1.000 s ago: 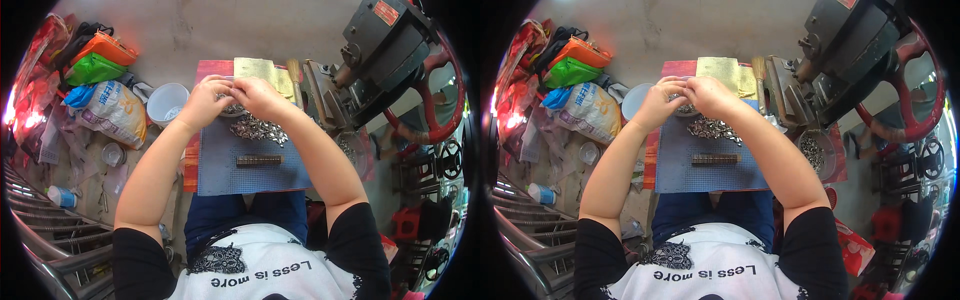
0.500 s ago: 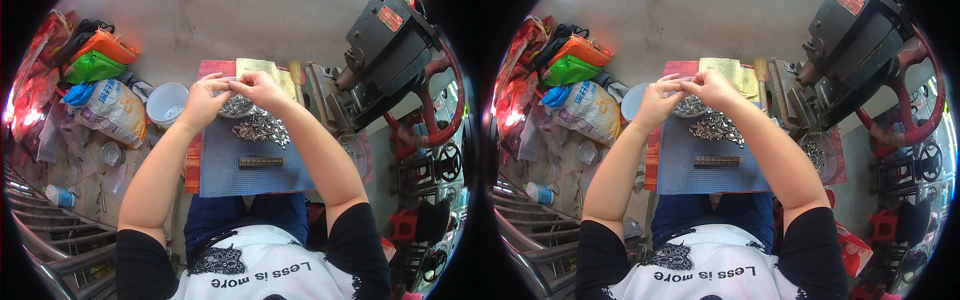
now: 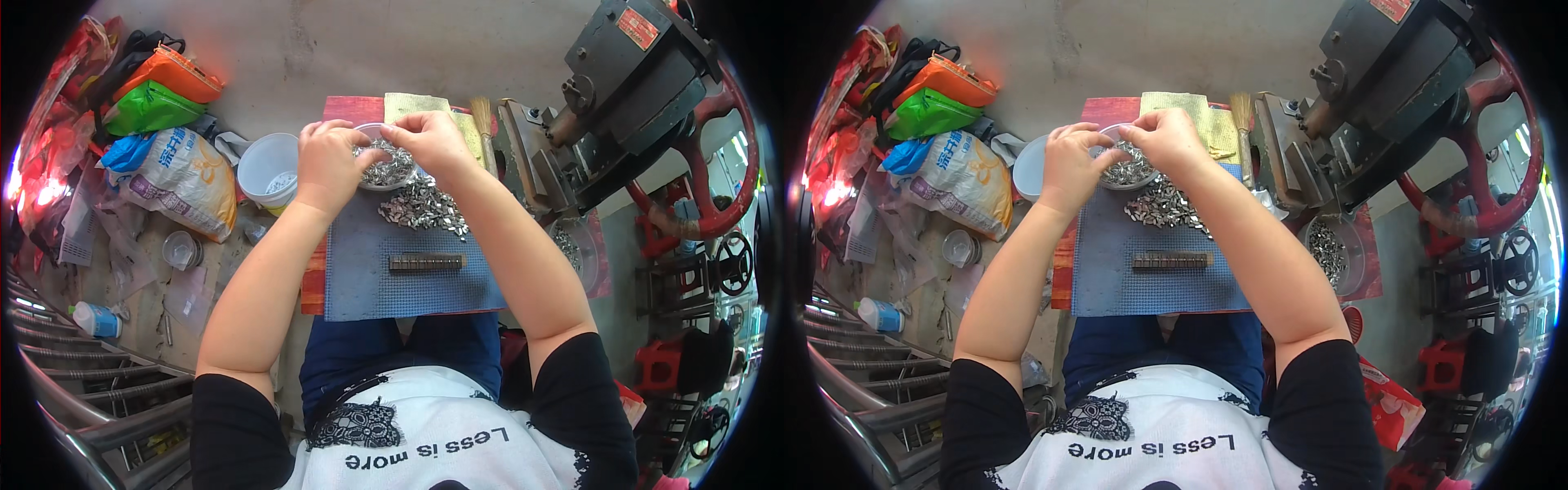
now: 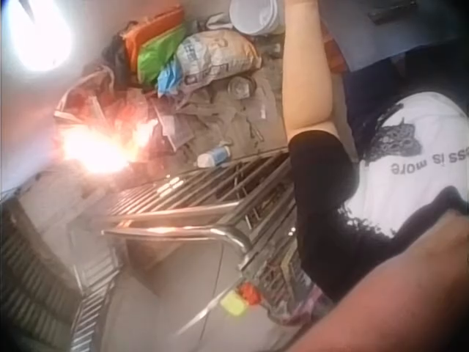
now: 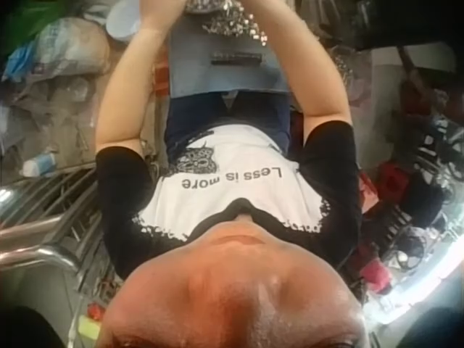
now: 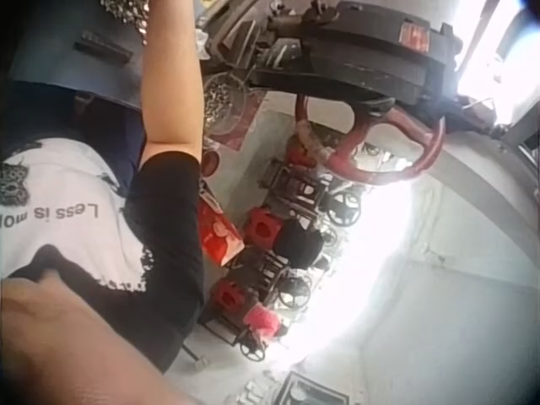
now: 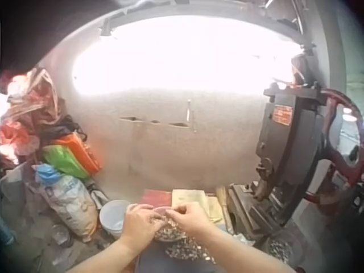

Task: Load small metal parts into a fixture and operate a manual press machine to assemble or stamp them.

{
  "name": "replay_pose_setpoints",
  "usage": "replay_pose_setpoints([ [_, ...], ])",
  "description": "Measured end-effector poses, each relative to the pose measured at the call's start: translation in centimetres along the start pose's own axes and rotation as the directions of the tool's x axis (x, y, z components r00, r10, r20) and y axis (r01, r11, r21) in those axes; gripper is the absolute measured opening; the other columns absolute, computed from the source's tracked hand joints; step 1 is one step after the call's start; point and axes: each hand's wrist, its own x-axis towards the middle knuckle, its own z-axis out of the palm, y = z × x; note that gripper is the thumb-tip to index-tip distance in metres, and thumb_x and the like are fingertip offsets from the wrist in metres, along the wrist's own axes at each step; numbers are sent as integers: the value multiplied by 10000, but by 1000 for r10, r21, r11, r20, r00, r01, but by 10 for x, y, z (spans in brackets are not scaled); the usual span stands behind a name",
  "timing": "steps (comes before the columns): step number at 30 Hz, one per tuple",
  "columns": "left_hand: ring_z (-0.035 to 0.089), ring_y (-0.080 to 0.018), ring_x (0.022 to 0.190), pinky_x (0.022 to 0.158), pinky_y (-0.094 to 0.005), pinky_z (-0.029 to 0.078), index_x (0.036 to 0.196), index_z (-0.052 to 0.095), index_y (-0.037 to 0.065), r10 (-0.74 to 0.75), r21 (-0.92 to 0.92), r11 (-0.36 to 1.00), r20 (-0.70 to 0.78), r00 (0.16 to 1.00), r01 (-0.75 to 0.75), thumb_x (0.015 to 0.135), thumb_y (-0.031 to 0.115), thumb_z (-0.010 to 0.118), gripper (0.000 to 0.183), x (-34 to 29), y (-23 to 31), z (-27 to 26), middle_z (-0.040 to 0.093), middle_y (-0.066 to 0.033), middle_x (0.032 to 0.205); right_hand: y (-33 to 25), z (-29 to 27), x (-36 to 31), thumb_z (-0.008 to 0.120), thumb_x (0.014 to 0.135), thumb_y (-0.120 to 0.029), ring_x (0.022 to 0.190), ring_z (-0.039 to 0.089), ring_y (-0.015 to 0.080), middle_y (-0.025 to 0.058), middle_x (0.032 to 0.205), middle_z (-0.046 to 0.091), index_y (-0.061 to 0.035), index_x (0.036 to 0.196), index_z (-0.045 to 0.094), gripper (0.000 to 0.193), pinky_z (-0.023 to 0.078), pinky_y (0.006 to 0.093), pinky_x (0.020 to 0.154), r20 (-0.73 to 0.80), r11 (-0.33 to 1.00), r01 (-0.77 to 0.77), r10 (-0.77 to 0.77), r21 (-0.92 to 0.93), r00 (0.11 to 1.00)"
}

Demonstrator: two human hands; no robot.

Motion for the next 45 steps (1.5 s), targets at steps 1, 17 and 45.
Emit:
replay_pose_setpoints([
  [1, 649, -247, 1085, 1068, -437, 354, 849, 785, 75, -19, 31, 999, -9, 1000, 19, 765, 392, 813, 329, 1, -1, -1, 737, -135, 1006, 3, 0, 2, 787, 879, -240, 776, 608, 83, 26, 849, 721, -3, 962, 763, 252, 483, 266, 719, 49, 999, 14, -12, -32, 999],
  [17, 592, -223, 1147, 1092, -490, 310, 841, 731, 135, 60, -12, 998, -154, 986, -62, 795, 268, 790, 152, -5, 2, 7, 713, 12, 1053, -3, -7, -5, 801, 862, -249, 809, 627, 129, 73, 864, 723, 20, 934, 748, 283, 500, 308, 743, 114, 992, -27, 13, 119, 993],
  [45, 547, -271, 1020, 898, -425, 380, 912, 679, 87, -265, -66, 956, 218, 939, 285, 773, 262, 817, 262, -137, 72, -11, 610, -59, 983, 47, 8, -107, 856, 768, -248, 878, 603, 207, 74, 869, 613, -71, 881, 801, 217, 496, 347, 757, 225, 845, 214, -115, -491, 968],
])
